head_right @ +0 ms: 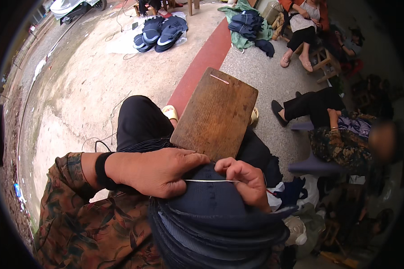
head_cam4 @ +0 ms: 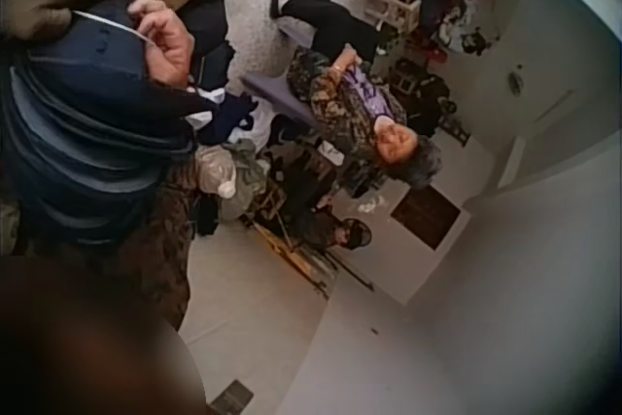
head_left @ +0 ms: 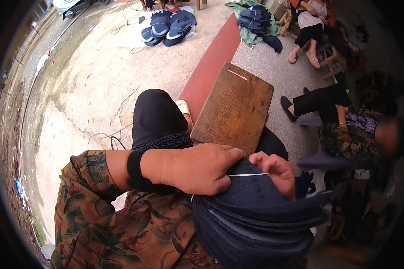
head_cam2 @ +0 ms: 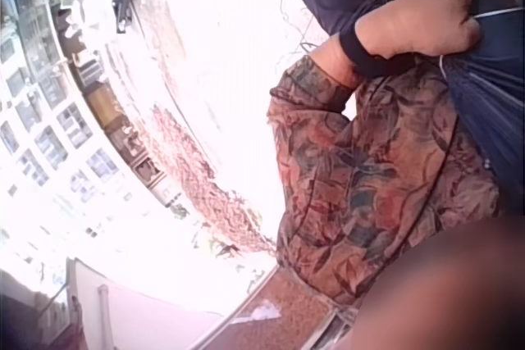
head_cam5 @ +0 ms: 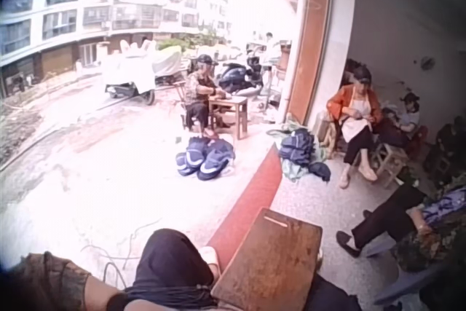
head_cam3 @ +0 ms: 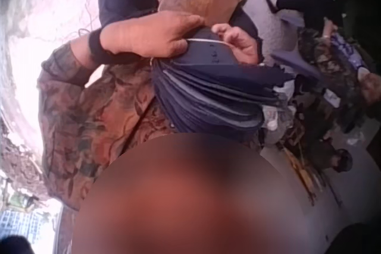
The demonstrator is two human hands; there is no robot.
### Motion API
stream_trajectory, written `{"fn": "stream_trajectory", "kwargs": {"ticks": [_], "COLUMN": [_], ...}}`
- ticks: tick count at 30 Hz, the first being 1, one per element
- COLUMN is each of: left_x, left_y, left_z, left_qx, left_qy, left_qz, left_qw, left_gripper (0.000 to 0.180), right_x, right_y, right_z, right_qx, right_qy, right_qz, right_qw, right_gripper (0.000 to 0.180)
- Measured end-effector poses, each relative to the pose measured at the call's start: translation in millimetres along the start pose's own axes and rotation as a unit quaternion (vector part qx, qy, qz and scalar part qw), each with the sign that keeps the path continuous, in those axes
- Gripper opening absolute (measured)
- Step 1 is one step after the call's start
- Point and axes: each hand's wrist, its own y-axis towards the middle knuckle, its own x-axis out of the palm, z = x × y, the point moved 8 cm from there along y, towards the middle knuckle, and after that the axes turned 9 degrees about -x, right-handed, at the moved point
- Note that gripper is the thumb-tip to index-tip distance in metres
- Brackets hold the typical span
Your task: Hand stitching the upper part of a shoe while seated.
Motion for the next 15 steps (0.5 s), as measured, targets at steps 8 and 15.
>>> {"fn": "stream_trajectory", "kwargs": {"ticks": [8,15], "left_x": [4,-8], "left_y": [-3,-13], "left_z": [1,26], "left_qx": [0.056,0.136], "left_qy": [-0.162,-0.165], "left_qz": [-0.019,-0.016], "left_qw": [0.985,0.977], "left_gripper": [0.040,0.033], "right_x": [5,8], "right_y": [-6,2], "right_z": [1,-12], "right_qx": [0.090,-0.004], "right_qy": [0.026,-0.012], "right_qz": [-0.062,-0.092], "right_qw": [0.994,0.996], "right_gripper": [0.012,0.008]}}
